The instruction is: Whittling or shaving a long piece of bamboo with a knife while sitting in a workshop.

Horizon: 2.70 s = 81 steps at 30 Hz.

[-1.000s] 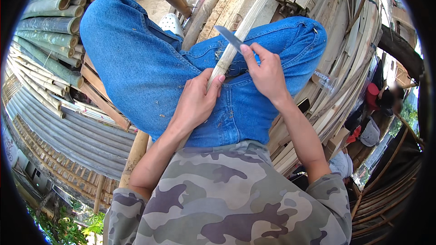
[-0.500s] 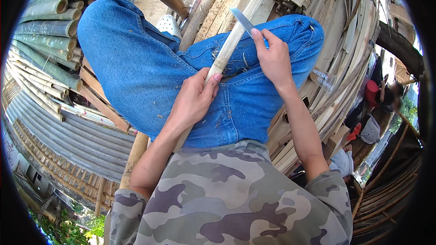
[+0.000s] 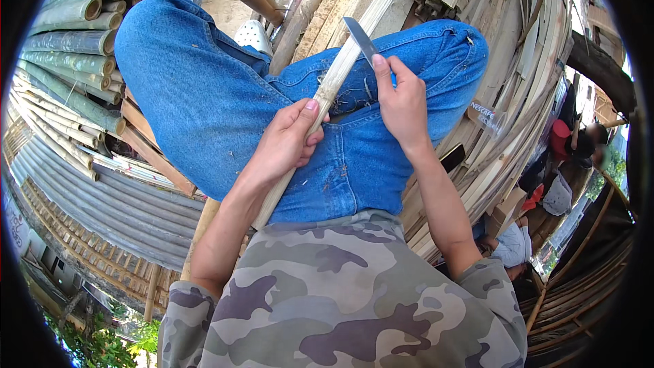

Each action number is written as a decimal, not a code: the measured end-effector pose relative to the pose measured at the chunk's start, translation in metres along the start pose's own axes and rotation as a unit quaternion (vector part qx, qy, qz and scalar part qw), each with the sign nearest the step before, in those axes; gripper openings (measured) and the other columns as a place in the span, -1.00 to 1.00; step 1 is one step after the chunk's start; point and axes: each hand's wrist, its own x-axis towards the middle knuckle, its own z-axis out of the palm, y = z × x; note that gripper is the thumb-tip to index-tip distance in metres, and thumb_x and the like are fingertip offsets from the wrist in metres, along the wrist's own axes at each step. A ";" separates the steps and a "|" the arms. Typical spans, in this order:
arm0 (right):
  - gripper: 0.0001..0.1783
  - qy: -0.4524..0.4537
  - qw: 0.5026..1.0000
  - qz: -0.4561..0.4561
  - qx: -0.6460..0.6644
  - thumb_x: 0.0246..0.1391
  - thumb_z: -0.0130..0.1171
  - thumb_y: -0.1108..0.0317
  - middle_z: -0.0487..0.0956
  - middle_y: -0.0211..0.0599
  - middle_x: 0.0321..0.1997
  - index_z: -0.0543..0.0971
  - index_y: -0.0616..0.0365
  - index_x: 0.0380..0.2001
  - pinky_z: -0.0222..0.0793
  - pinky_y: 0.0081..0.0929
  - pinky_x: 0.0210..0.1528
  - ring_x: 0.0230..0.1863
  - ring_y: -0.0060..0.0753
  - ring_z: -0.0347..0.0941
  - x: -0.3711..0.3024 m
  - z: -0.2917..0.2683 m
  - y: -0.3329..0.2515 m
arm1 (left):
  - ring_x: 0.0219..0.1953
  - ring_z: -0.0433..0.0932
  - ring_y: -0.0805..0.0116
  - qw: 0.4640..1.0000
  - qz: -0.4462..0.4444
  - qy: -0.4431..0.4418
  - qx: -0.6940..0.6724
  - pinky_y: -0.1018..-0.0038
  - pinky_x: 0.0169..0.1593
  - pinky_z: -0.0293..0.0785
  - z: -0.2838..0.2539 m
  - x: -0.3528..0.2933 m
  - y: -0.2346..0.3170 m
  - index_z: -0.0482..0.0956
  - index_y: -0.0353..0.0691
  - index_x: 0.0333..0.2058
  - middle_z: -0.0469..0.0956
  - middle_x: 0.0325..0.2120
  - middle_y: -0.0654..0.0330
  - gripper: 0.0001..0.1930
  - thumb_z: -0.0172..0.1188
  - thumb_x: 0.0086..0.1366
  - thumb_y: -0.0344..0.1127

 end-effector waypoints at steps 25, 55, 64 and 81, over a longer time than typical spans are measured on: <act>-0.61 -0.032 0.989 -0.145 0.013 0.33 0.05 0.20 0.38 0.11 -0.69 0.42 0.21 -0.54 0.17 -0.14 -0.63 -0.56 0.26 0.41 -0.050 0.023 0.014 | -0.80 0.02 0.71 0.994 -0.035 -0.040 -0.099 0.70 -0.77 -0.09 -0.007 0.006 -0.001 0.40 -0.15 -0.33 0.24 -0.70 0.43 -0.66 -0.15 0.53 -0.05; -0.59 0.002 0.997 -0.081 -0.009 0.33 0.04 0.14 0.42 0.07 -0.71 0.45 0.21 -0.53 0.24 -0.14 -0.60 -0.58 0.20 0.47 -0.015 0.007 0.008 | -0.78 0.02 0.69 0.996 -0.022 -0.017 -0.084 0.68 -0.75 -0.08 -0.002 0.004 0.000 0.40 -0.19 -0.29 0.24 -0.69 0.40 -0.68 -0.17 0.52 -0.10; -0.59 -0.033 0.997 -0.046 -0.042 0.31 0.06 0.13 0.39 0.08 -0.73 0.45 0.23 -0.52 0.23 -0.09 -0.59 -0.60 0.23 0.44 -0.005 -0.005 -0.001 | -0.69 0.07 0.71 0.999 0.029 -0.012 -0.028 0.72 -0.66 -0.02 0.004 0.000 -0.007 0.43 -0.24 -0.10 0.27 -0.59 0.39 -0.68 -0.19 0.53 -0.13; -0.58 -0.074 0.989 -0.113 -0.056 0.34 0.01 0.11 0.42 0.12 -0.68 0.48 0.24 -0.47 0.27 -0.06 -0.52 -0.53 0.27 0.46 -0.029 0.008 0.009 | -0.47 0.39 0.55 0.976 0.090 0.010 0.198 0.61 -0.40 0.37 0.001 -0.007 -0.019 0.39 -0.27 0.07 0.43 -0.43 0.32 -0.67 -0.04 0.50 -0.18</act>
